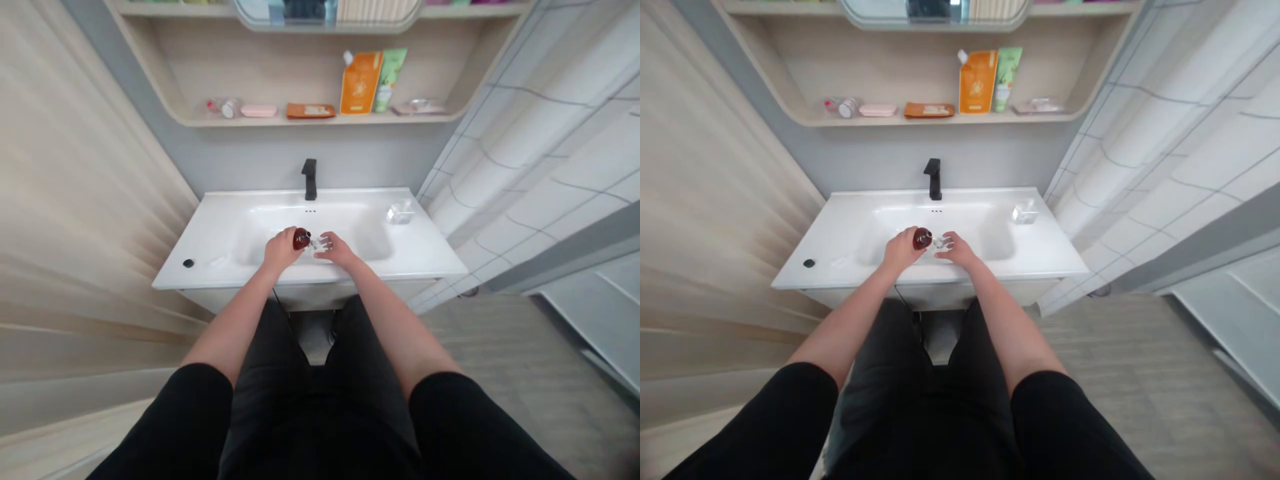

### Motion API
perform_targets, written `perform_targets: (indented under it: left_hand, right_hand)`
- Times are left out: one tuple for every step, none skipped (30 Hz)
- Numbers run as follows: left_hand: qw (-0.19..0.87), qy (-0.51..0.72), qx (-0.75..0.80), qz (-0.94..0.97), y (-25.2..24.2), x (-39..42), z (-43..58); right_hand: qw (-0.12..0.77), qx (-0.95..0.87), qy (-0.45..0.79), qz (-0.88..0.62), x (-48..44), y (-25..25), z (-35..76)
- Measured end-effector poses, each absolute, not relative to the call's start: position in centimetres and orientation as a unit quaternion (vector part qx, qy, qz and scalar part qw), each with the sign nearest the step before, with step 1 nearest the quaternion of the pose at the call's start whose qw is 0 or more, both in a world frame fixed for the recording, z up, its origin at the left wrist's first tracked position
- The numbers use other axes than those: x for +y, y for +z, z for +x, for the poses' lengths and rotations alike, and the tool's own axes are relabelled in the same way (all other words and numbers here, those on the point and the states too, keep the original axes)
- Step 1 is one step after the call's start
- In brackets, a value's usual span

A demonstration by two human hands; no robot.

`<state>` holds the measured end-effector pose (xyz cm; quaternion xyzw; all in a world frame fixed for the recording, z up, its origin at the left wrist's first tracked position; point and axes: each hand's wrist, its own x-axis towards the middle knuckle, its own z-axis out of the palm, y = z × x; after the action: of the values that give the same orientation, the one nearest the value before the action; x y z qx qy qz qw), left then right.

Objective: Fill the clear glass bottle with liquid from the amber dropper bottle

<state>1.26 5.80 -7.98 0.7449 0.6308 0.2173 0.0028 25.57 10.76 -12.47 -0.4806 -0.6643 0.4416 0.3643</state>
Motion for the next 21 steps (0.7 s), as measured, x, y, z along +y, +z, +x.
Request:
perform_targets:
  left_hand:
    - [-0.003,0.216,0.629,0.747,-7.92,5.76,1.28]
    - [-0.009,0.215,0.627,0.749,-7.89,5.75,1.29]
    - [-0.015,0.215,0.623,0.752,-7.88,5.76,1.28]
    - [-0.021,0.215,0.619,0.755,-7.89,5.78,1.26]
    - [-0.026,0.215,0.615,0.758,-7.90,5.80,1.24]
    - [-0.032,0.217,0.611,0.761,-7.92,5.82,1.22]
    - [-0.037,0.218,0.607,0.763,-7.93,5.83,1.21]
    - [-0.041,0.219,0.603,0.766,-7.93,5.84,1.19]
    - [-0.045,0.219,0.599,0.769,-7.92,5.83,1.18]
    - [-0.047,0.218,0.596,0.771,-7.90,5.81,1.18]
    - [-0.048,0.217,0.594,0.773,-7.87,5.78,1.18]
    - [-0.049,0.215,0.592,0.775,-7.82,5.74,1.18]
    - [-0.048,0.213,0.590,0.777,-7.77,5.70,1.18]
    - [-0.048,0.212,0.588,0.779,-7.71,5.66,1.19]
    - [-0.048,0.211,0.585,0.782,-7.66,5.62,1.19]
    - [-0.048,0.211,0.582,0.784,-7.60,5.59,1.19]
    - [-0.048,0.209,0.580,0.786,-7.56,5.56,1.19]
    - [-0.049,0.208,0.579,0.787,-7.52,5.53,1.19]
    - [-0.050,0.207,0.578,0.788,-7.48,5.52,1.19]
    - [-0.050,0.208,0.577,0.789,-7.45,5.50,1.19]
    - [-0.049,0.209,0.575,0.789,-7.43,5.49,1.18]
  right_hand:
    - [0.362,-0.667,0.438,-0.482,10.68,-12.38,25.56]
    - [0.360,-0.670,0.434,-0.483,10.60,-12.30,25.53]
    - [0.358,-0.672,0.430,-0.486,10.54,-12.24,25.50]
    - [0.356,-0.673,0.426,-0.488,10.49,-12.20,25.45]
    - [0.354,-0.676,0.421,-0.491,10.46,-12.18,25.39]
    - [0.351,-0.678,0.415,-0.495,10.44,-12.18,25.34]
    - [0.348,-0.680,0.409,-0.499,10.45,-12.20,25.28]
    - [0.346,-0.682,0.403,-0.503,10.47,-12.25,25.23]
    - [0.344,-0.683,0.398,-0.506,10.51,-12.30,25.19]
    - [0.344,-0.685,0.394,-0.507,10.55,-12.37,25.15]
    - [0.344,-0.686,0.393,-0.507,10.59,-12.43,25.12]
    - [0.344,-0.687,0.393,-0.506,10.64,-12.49,25.09]
    - [0.344,-0.687,0.393,-0.504,10.67,-12.54,25.07]
    - [0.345,-0.687,0.394,-0.504,10.69,-12.58,25.05]
    - [0.344,-0.687,0.394,-0.504,10.71,-12.60,25.04]
    - [0.344,-0.687,0.394,-0.505,10.71,-12.61,25.03]
    - [0.344,-0.687,0.393,-0.505,10.71,-12.61,25.01]
    - [0.344,-0.687,0.392,-0.506,10.71,-12.61,25.00]
    - [0.342,-0.687,0.393,-0.507,10.72,-12.60,24.98]
    - [0.341,-0.687,0.394,-0.507,10.72,-12.60,24.97]
    - [0.340,-0.687,0.395,-0.506,10.72,-12.60,24.96]
